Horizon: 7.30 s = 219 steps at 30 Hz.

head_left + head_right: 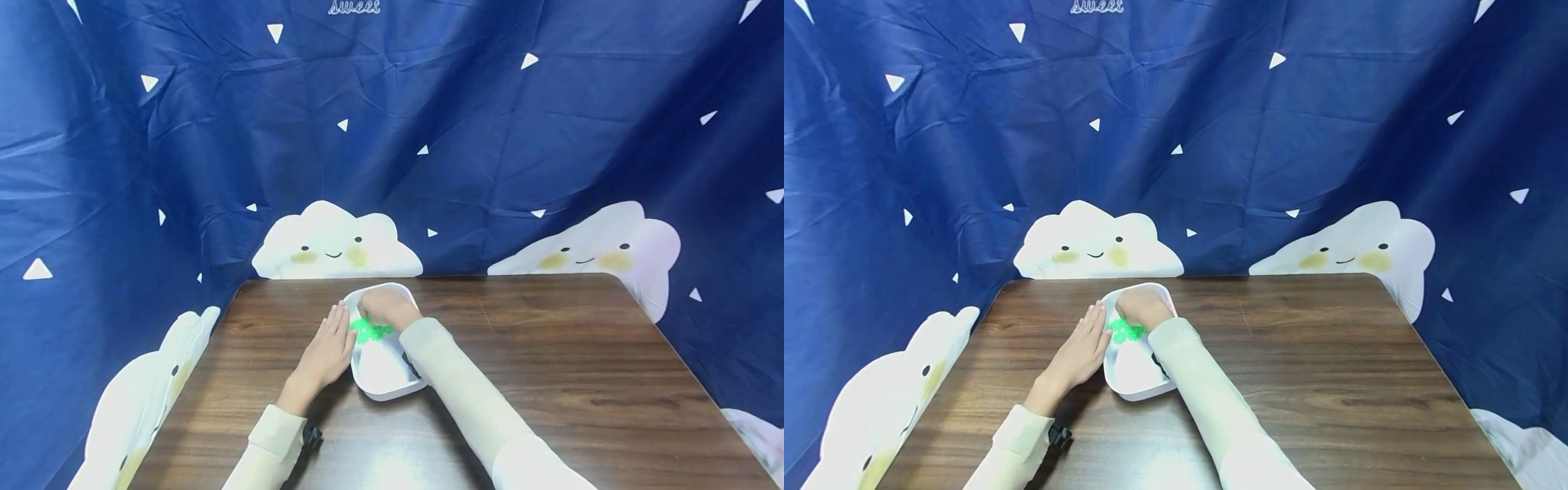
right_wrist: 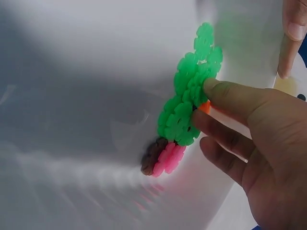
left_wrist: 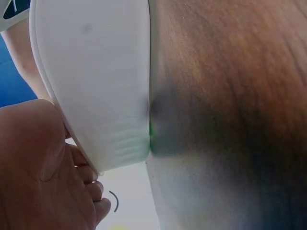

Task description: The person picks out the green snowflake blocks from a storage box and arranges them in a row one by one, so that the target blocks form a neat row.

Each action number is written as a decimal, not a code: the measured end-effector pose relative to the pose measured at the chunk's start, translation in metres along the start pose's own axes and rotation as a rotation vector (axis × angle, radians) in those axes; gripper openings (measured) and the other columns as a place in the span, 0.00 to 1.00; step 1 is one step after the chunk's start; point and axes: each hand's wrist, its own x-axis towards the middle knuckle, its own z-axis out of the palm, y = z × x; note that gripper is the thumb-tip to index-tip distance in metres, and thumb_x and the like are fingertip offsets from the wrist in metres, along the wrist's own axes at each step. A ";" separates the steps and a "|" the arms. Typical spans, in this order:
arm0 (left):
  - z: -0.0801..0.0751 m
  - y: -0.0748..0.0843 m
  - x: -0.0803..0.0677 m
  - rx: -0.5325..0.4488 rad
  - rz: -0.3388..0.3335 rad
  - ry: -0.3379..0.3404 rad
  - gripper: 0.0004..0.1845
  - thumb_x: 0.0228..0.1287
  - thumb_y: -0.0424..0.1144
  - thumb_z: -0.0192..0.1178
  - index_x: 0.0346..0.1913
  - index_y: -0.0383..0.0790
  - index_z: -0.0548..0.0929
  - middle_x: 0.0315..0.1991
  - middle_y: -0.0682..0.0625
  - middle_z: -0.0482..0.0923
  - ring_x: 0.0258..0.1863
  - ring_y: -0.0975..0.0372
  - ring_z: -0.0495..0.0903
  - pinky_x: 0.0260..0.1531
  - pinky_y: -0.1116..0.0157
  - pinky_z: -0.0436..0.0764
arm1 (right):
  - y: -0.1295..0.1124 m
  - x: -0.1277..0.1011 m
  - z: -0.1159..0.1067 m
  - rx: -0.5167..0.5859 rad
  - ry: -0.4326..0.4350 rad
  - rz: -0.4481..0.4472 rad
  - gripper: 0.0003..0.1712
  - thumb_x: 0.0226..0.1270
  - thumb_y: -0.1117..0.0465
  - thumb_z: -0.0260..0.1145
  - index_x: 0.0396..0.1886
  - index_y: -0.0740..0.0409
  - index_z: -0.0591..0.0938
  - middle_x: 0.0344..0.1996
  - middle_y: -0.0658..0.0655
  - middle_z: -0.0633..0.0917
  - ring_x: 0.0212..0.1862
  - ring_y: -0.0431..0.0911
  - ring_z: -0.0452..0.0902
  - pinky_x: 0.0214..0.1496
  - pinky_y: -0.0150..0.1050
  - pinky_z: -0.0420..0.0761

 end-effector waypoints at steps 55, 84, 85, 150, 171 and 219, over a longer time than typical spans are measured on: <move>0.000 0.005 -0.004 0.006 -0.036 -0.012 0.33 0.79 0.50 0.35 0.76 0.30 0.50 0.79 0.40 0.41 0.79 0.50 0.43 0.76 0.48 0.54 | 0.040 -0.064 -0.057 -0.063 0.277 -0.074 0.17 0.63 0.47 0.68 0.50 0.42 0.84 0.43 0.44 0.82 0.40 0.40 0.78 0.50 0.40 0.83; 0.001 0.004 0.000 0.064 -0.042 0.024 0.33 0.78 0.48 0.37 0.76 0.29 0.52 0.79 0.37 0.46 0.79 0.49 0.45 0.76 0.48 0.54 | 0.121 -0.145 -0.043 -0.008 0.436 0.045 0.13 0.59 0.52 0.66 0.44 0.44 0.85 0.39 0.48 0.81 0.29 0.42 0.73 0.28 0.36 0.73; 0.001 0.003 0.001 0.066 -0.041 0.026 0.33 0.78 0.48 0.37 0.76 0.29 0.53 0.79 0.37 0.46 0.79 0.48 0.46 0.76 0.48 0.54 | 0.124 -0.147 -0.041 -0.005 0.439 0.051 0.13 0.58 0.52 0.66 0.44 0.44 0.85 0.39 0.48 0.82 0.29 0.42 0.73 0.28 0.36 0.73; 0.001 0.007 -0.002 0.021 -0.063 -0.004 0.33 0.78 0.49 0.36 0.76 0.30 0.52 0.79 0.38 0.43 0.79 0.51 0.43 0.76 0.49 0.53 | 0.144 -0.136 0.028 -0.011 0.336 0.153 0.03 0.62 0.54 0.68 0.33 0.42 0.81 0.33 0.43 0.80 0.28 0.42 0.75 0.27 0.40 0.75; 0.000 0.007 -0.001 0.030 -0.044 -0.008 0.33 0.79 0.48 0.37 0.76 0.29 0.52 0.78 0.37 0.46 0.79 0.50 0.44 0.76 0.48 0.55 | 0.032 -0.079 -0.036 -0.085 0.360 -0.153 0.03 0.62 0.59 0.67 0.32 0.44 0.83 0.28 0.42 0.80 0.30 0.37 0.72 0.31 0.31 0.76; 0.002 0.004 -0.001 0.055 -0.009 -0.002 0.33 0.79 0.50 0.30 0.76 0.28 0.52 0.79 0.37 0.44 0.79 0.47 0.46 0.76 0.47 0.55 | -0.007 0.007 0.018 -0.007 0.059 -0.064 0.14 0.61 0.56 0.71 0.47 0.48 0.84 0.38 0.44 0.85 0.36 0.40 0.78 0.45 0.34 0.81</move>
